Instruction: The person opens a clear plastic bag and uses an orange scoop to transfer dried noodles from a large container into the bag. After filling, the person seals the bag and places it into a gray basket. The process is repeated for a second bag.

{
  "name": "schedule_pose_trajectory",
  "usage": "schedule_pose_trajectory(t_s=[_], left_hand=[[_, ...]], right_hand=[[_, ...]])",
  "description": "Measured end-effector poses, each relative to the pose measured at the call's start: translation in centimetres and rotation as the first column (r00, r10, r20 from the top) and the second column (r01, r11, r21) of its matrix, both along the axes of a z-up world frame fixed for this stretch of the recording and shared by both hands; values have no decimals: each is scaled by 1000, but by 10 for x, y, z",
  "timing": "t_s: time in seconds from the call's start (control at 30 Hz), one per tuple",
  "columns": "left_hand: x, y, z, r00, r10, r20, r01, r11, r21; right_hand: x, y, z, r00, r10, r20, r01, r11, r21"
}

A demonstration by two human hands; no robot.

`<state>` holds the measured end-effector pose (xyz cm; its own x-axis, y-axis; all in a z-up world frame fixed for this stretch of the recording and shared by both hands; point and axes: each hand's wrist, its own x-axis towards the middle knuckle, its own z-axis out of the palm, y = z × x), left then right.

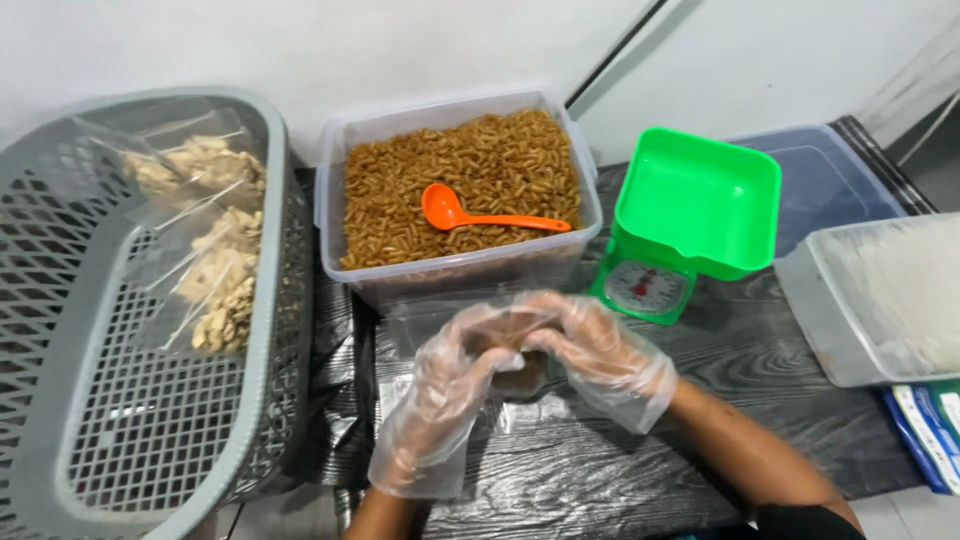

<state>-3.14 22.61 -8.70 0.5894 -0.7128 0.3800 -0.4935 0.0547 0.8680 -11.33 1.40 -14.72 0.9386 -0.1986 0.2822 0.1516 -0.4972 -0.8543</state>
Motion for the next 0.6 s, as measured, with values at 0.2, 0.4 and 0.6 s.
schedule_pose_trajectory(t_s=[0.2, 0.4, 0.6], left_hand=[[0, 29, -60, 965, 233, -118, -209, 960, 186], [-3, 35, -76, 941, 212, 263, -223, 975, 11], [-2, 46, -103, 574, 175, 800, -412, 906, 97]], right_hand=[[11, 14, 16, 954, 275, -120, -293, 941, -171], [8, 9, 43, 968, 230, -95, -249, 918, -308], [0, 3, 26, 963, 247, -112, -271, 896, -351]])
